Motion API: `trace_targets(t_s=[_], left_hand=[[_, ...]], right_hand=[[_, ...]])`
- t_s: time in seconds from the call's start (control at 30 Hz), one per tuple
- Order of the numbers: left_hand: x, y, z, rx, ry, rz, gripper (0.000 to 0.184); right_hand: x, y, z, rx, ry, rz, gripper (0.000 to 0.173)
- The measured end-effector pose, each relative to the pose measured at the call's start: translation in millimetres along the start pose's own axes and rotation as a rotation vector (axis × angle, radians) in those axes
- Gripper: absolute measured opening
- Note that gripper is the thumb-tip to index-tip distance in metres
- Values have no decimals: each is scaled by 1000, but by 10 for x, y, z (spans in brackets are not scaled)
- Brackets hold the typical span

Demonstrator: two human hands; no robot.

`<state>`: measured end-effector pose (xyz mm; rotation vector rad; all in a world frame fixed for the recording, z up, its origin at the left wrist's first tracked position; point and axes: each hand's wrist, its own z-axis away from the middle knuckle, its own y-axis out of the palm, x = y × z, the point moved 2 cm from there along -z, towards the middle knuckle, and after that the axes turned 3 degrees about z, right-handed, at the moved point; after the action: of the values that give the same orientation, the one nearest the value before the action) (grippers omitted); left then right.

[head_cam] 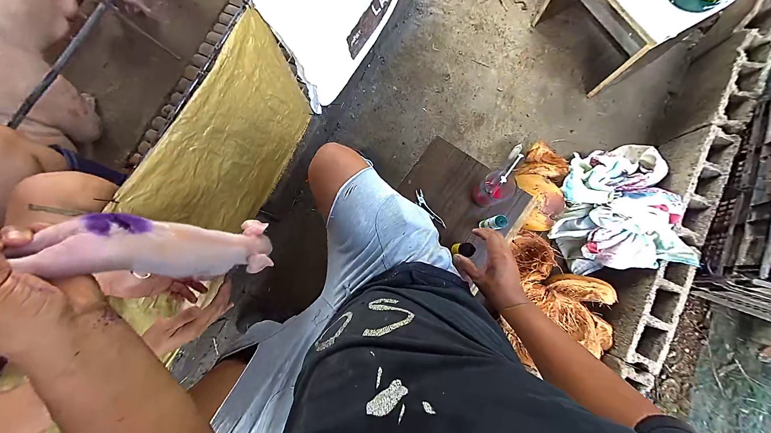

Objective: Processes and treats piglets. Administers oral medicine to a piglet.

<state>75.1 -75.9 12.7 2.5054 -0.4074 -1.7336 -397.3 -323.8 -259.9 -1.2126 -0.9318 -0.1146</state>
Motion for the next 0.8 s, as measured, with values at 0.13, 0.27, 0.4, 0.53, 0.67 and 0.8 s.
trace_targets(t_s=[0.13, 0.27, 0.4, 0.53, 0.67, 0.8], left_hand=[[-188, 231, 8, 6, 31, -7, 11], [-485, 655, -70, -145, 159, 129, 7], [-737, 915, -255, -230, 169, 320, 8], [-1058, 1043, -298, -286, 143, 419, 9], [-1149, 793, -227, -287, 119, 432, 17], [-677, 341, -77, -238, 21, 527, 20]], right_hand=[[857, -409, -92, -181, -349, -246, 27], [2211, -36, -432, 578, -598, -583, 30], [3698, 776, -376, 1205, -449, -1213, 41], [4720, 933, -477, 1256, -272, -1788, 84], [5093, 844, -819, 1162, -85, -2362, 97], [5139, 898, -1032, 888, 117, -2496, 82]])
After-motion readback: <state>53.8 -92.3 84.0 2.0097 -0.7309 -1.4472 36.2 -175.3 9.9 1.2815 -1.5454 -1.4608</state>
